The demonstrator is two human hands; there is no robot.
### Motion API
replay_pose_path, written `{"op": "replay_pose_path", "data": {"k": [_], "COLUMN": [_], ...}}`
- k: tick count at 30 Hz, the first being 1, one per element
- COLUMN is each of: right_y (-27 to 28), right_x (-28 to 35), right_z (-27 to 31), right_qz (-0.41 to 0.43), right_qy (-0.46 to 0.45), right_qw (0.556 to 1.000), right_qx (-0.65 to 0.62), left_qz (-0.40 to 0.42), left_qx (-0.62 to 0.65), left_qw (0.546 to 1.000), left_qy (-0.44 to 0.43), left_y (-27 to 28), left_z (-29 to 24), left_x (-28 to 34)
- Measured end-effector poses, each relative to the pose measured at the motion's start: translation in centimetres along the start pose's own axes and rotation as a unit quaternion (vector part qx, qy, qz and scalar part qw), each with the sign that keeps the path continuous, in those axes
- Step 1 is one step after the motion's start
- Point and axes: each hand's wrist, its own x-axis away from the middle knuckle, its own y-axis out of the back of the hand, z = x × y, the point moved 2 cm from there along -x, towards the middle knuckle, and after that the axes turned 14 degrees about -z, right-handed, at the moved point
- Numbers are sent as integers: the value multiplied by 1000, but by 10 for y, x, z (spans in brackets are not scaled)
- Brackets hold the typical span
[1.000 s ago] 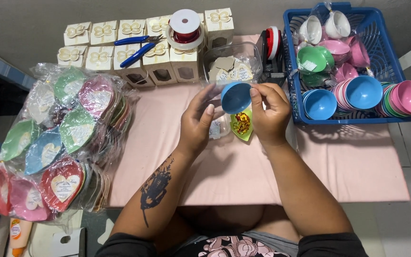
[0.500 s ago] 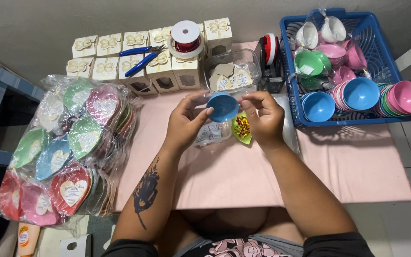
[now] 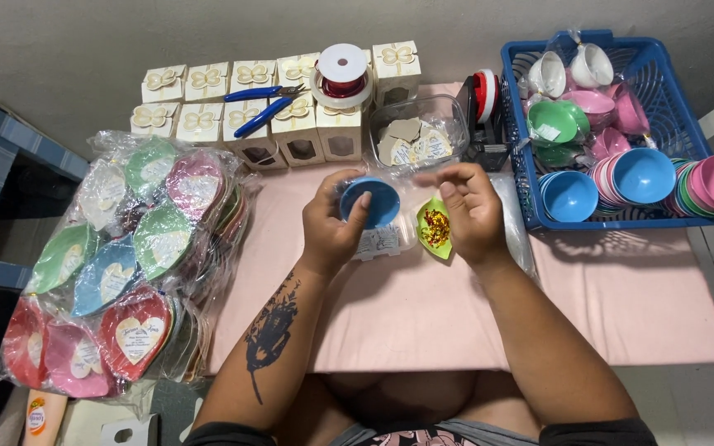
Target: The person places a small plastic bowl into a clear plastic bag and seals it with a gold-colored wire tie.
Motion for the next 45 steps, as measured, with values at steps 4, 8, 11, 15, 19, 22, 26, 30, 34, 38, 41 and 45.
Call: {"op": "replay_pose_path", "data": {"k": [4,8,11,15,19,22,26,30,34,38,41,45], "right_y": [9,10,10,16,5,1,7,-8,-27,-43,-45,-48], "right_x": [-12,-12,-13,-19,-16,-13,-17,-14,-4,4,7,6], "right_z": [0,0,2,-3,-3,-5,-19,-16,-14,-6,-12,-23], "right_qz": [-41,-50,-44,-19,70,84,100,180,203,225,248,260], "right_qy": [56,91,115,196,233,261,230,151,138,103,63,28], "right_qw": [995,984,974,940,922,898,875,828,799,752,741,762], "right_qx": [70,143,188,277,300,344,414,509,549,611,620,593], "left_qz": [-83,-107,-110,-109,-111,-110,-142,-155,-152,-146,-140,-133], "left_qx": [-29,-19,-23,-45,-27,-23,-52,-67,-77,-64,-70,-78], "left_qw": [996,994,993,992,993,993,988,982,981,984,985,985], "left_qy": [-9,19,27,-41,-31,-23,-43,-86,-88,-80,-76,-80], "left_y": [0,0,3,7,5,6,9,10,7,7,7,6], "left_z": [1,8,11,7,12,24,21,17,15,17,15,15], "left_x": [-3,-4,-5,-9,-10,-9,-9,-7,-6,-5,-5,-7]}}
